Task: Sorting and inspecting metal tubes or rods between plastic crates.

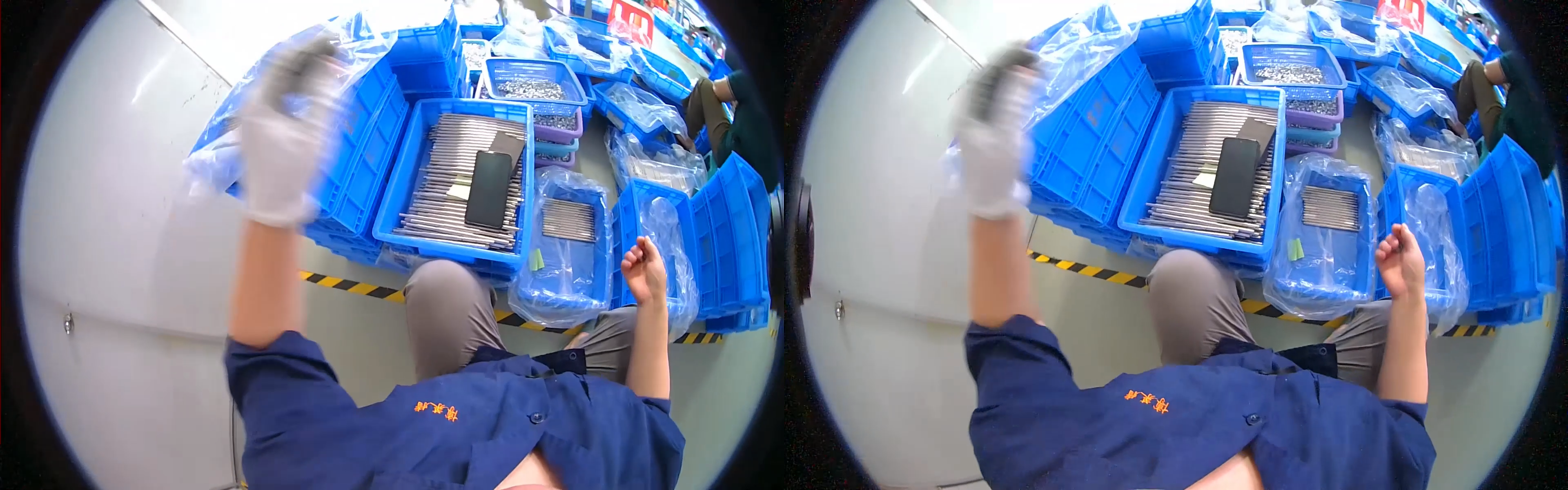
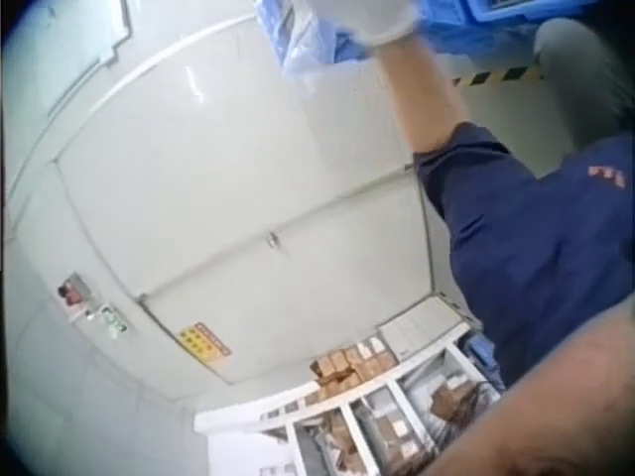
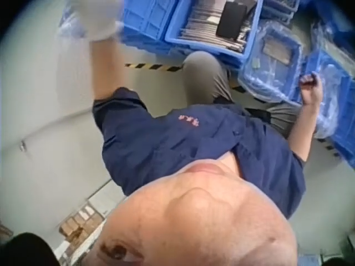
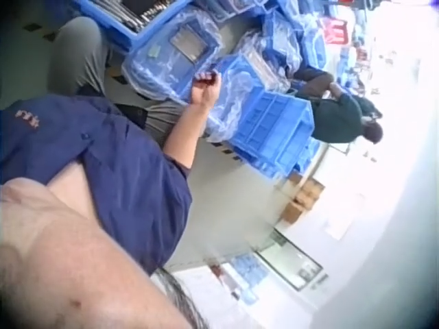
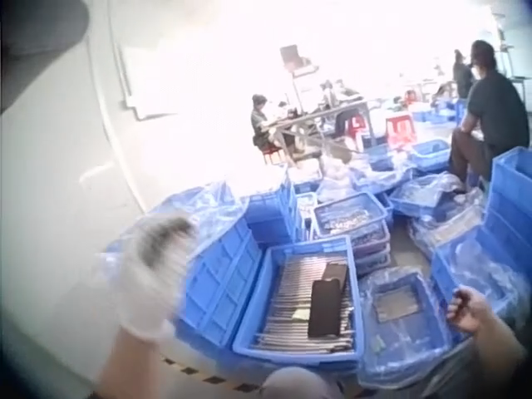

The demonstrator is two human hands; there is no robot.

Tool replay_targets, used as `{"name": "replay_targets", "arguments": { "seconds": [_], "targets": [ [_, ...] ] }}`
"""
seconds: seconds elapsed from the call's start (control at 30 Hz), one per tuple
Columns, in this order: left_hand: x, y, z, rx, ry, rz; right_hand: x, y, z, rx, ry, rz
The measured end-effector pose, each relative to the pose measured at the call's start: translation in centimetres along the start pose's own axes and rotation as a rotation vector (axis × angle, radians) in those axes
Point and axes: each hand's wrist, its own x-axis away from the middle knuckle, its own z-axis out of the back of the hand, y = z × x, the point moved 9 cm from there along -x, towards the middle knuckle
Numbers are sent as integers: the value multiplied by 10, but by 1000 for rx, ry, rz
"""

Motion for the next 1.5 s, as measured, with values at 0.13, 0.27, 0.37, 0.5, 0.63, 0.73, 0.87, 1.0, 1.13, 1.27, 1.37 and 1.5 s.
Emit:
{"name": "replay_targets", "arguments": {
  "seconds": [0.13,0.27,0.37,0.5,0.63,0.73,0.87,1.0,1.13,1.27,1.37,1.5],
  "targets": [
    [79,39,-134,272,-421,-211,85,52,6,-135,-65,-173],
    [160,68,-268,545,-858,-63,129,81,36,-467,-53,-360],
    [202,68,-347,450,-871,-148,122,64,33,-586,-105,-355],
    [272,-20,-454,220,-943,128,85,1,20,-460,-230,-147],
    [350,-94,-521,-153,-1197,373,48,-41,22,-334,-142,66],
    [365,-134,-554,-305,-1237,293,34,-13,33,-210,-79,-84],
    [370,-191,-605,-419,-1295,209,17,-24,59,-120,74,-91],
    [389,-227,-650,-436,-1395,34,-3,-9,70,-176,126,-217],
    [398,-233,-670,-526,-1323,-67,-14,-6,70,-175,87,-222],
    [400,-248,-680,-594,-1333,-63,-21,4,68,-143,111,-284],
    [403,-239,-675,-610,-1320,-125,-22,8,62,-137,92,-305],
    [424,-226,-668,-586,-1256,-172,-21,10,60,-130,76,-306]
  ]
}}
